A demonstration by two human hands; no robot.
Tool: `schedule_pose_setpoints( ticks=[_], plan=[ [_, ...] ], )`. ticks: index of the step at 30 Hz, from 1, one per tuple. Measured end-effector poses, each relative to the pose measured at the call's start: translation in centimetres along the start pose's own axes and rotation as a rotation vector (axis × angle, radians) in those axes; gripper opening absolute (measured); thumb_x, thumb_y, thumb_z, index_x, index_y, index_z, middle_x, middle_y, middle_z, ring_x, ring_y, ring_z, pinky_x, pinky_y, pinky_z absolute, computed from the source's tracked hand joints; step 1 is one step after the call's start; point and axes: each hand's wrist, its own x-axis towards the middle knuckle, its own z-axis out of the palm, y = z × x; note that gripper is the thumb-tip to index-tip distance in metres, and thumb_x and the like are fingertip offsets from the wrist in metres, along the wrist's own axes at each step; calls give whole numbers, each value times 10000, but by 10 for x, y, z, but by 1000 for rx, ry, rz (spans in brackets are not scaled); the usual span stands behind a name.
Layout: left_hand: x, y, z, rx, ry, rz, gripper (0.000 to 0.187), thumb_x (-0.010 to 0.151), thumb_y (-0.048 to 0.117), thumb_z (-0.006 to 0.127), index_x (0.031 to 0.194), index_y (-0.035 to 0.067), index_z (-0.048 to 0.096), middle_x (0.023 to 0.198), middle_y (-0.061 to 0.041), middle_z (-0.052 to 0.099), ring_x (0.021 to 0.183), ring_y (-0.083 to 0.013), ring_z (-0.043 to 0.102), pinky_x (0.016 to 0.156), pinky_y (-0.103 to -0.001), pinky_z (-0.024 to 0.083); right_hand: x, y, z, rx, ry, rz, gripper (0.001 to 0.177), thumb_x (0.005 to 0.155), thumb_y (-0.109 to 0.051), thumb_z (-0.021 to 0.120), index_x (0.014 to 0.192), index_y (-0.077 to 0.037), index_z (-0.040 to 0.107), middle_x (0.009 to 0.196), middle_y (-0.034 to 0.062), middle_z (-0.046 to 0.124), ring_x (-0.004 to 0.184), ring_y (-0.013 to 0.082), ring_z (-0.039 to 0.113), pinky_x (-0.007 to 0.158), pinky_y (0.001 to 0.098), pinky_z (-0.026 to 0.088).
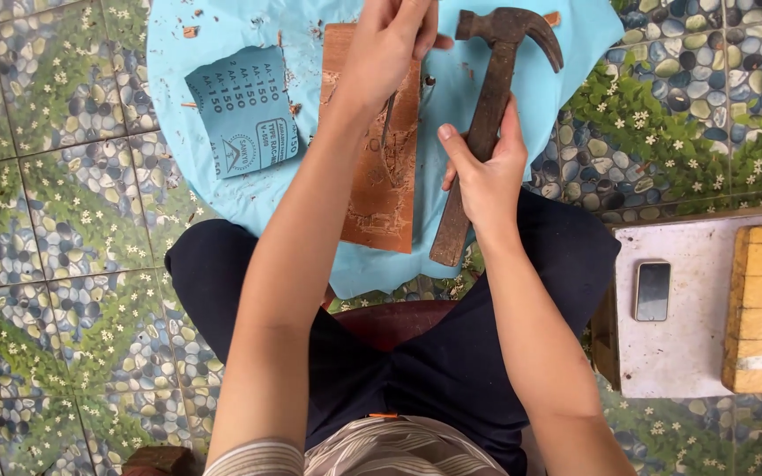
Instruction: Carving a cartoon character design into a wooden block using a hammer and chisel.
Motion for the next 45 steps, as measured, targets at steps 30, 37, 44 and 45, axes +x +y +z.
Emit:
schedule_pose_setpoints(
  ticks=[30, 37, 44, 45],
  plan=[
    [-87, 43, -44, 1145, -615, -1, 185, 927, 143, 736, 1108, 135, 698, 1039, -5, 587, 755, -377, 742, 673, -505, 628, 0, 3, -7, 79, 72, 130, 880, 981, -175, 778, 1591, 80, 198, 604, 164, 627, 483, 205, 620, 472, 334, 561],
    [-76, 35, -44, 1129, -763, -70, 280, 865, 92, 768, 1112, 59, 642, 1105, -74, 643, 821, -402, 750, 719, -499, 624, 0, 0, -8, 71, 68, 134, 894, 982, -174, 777, 1594, 81, 178, 602, 167, 625, 479, 210, 620, 462, 338, 564],
    [-98, -11, -56, 1071, -387, -14, 190, 940, 200, 710, 1069, 121, 595, 957, -44, 554, 718, -403, 688, 609, -521, 561, 1, 7, -9, 79, 76, 90, 827, 996, -119, 755, 1572, 99, 203, 612, 154, 620, 458, 211, 616, 430, 336, 560],
    [-97, -5, -51, 1068, -390, -27, 190, 940, 200, 710, 1069, 121, 595, 957, -44, 554, 718, -403, 688, 609, -521, 561, 1, 10, -10, 79, 73, 103, 827, 996, -119, 755, 1572, 99, 203, 612, 154, 620, 458, 211, 616, 430, 336, 560]
  ],
)
